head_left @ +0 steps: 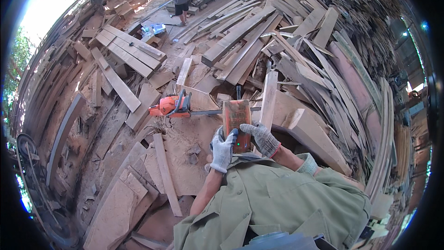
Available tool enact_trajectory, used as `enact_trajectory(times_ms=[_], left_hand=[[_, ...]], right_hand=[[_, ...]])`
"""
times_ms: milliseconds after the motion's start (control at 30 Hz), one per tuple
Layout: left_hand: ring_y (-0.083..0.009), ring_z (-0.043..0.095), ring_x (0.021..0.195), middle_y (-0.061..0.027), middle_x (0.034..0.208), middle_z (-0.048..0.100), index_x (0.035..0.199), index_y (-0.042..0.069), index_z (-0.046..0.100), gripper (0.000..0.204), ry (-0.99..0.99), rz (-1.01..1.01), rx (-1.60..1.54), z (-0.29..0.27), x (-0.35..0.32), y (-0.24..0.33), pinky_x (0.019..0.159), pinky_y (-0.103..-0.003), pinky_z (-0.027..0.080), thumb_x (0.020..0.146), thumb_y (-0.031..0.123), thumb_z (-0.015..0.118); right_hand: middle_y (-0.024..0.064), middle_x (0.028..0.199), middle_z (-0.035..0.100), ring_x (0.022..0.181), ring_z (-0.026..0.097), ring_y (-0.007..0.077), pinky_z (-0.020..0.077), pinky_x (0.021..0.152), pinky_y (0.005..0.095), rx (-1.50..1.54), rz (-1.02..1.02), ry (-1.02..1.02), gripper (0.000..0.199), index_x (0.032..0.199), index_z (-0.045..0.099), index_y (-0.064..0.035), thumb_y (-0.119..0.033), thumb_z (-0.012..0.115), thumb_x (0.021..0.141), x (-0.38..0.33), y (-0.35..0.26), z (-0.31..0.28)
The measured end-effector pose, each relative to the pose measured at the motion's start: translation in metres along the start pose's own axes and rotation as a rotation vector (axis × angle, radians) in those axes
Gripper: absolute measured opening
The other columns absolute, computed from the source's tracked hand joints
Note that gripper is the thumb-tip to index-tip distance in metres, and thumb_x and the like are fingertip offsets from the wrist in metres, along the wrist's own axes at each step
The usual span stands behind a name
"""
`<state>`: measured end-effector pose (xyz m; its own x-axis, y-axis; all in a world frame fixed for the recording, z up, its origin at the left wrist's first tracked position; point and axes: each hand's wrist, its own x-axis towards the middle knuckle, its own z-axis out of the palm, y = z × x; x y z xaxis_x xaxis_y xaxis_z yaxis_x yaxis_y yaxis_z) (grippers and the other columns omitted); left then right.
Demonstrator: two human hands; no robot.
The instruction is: The person moves through a large pile of lumber, picking up and moving various wooden planks and boards. They handle the wood by hand, shifting pieces aside and stacking them in different areas of the workshop.
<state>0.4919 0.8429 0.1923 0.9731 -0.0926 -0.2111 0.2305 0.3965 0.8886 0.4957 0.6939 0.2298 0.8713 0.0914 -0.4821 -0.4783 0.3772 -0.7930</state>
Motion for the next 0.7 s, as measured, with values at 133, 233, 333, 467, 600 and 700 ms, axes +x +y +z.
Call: enact_trajectory(times_ms=[133, 233, 333, 467, 600, 700], left_hand=[[-0.0043, 0.051, 0.068, 0.0001, 0.085, 0.062, 0.106, 0.001, 0.06, 0.026, 0.011, 0.001, 0.054, 0.0, 0.0, 0.001, 0.06, -0.02, 0.044, 0.088, 0.018, 0.067], [-0.0056, 0.054, 0.072, -0.0015, 0.088, 0.064, 0.106, 0.0, 0.06, 0.026, 0.007, 0.008, 0.029, -0.001, 0.002, 0.0, 0.063, -0.021, 0.046, 0.088, 0.017, 0.067], [-0.0075, 0.057, 0.077, -0.0035, 0.092, 0.065, 0.107, -0.001, 0.059, 0.026, -0.003, -0.026, 0.004, -0.002, 0.003, -0.001, 0.067, -0.023, 0.048, 0.089, 0.015, 0.067], [-0.0085, 0.059, 0.081, -0.0046, 0.095, 0.066, 0.109, -0.001, 0.059, 0.025, -0.034, 0.03, 0.003, -0.005, 0.005, -0.002, 0.07, -0.023, 0.05, 0.089, 0.013, 0.065], [-0.0083, 0.058, 0.083, -0.0045, 0.098, 0.064, 0.111, -0.002, 0.059, 0.027, -0.053, 0.022, -0.011, -0.007, 0.009, -0.003, 0.073, -0.023, 0.049, 0.09, 0.014, 0.064], [-0.0073, 0.056, 0.079, -0.0017, 0.095, 0.064, 0.109, -0.001, 0.061, 0.025, -0.055, 0.032, -0.039, -0.006, 0.011, -0.005, 0.071, -0.023, 0.048, 0.09, 0.015, 0.064]], right_hand=[[0.007, 0.103, 0.066, 0.091, 0.064, 0.0167, 0.0505, 0.084, 0.03, 0.019, -0.002, -0.017, 0.03, 0.114, 0.062, -0.0017, -0.014, 0.066, 0.087, 0.0, -0.001, 0.001], [0.0071, 0.103, 0.066, 0.092, 0.064, 0.0169, 0.0509, 0.084, 0.0299, 0.005, 0.001, -0.011, 0.03, 0.115, 0.062, -0.0017, -0.013, 0.065, 0.087, 0.002, -0.001, 0.0], [0.0067, 0.104, 0.066, 0.092, 0.063, 0.016, 0.0512, 0.083, 0.0296, -0.032, 0.012, -0.019, 0.031, 0.116, 0.061, -0.0021, -0.013, 0.065, 0.088, 0.006, 0.0, -0.003], [0.0055, 0.104, 0.066, 0.092, 0.062, 0.0146, 0.051, 0.083, 0.0289, -0.016, -0.019, -0.033, 0.032, 0.118, 0.06, -0.003, -0.014, 0.065, 0.088, 0.01, 0.003, -0.002], [0.0045, 0.105, 0.066, 0.093, 0.062, 0.0141, 0.0503, 0.084, 0.0279, 0.012, -0.028, -0.034, 0.033, 0.118, 0.06, -0.0034, -0.016, 0.066, 0.088, 0.013, 0.004, -0.002], [0.0049, 0.107, 0.066, 0.094, 0.062, 0.0138, 0.0498, 0.085, 0.0276, 0.005, -0.046, -0.06, 0.033, 0.118, 0.059, -0.0031, -0.016, 0.065, 0.088, 0.013, 0.003, -0.001]])
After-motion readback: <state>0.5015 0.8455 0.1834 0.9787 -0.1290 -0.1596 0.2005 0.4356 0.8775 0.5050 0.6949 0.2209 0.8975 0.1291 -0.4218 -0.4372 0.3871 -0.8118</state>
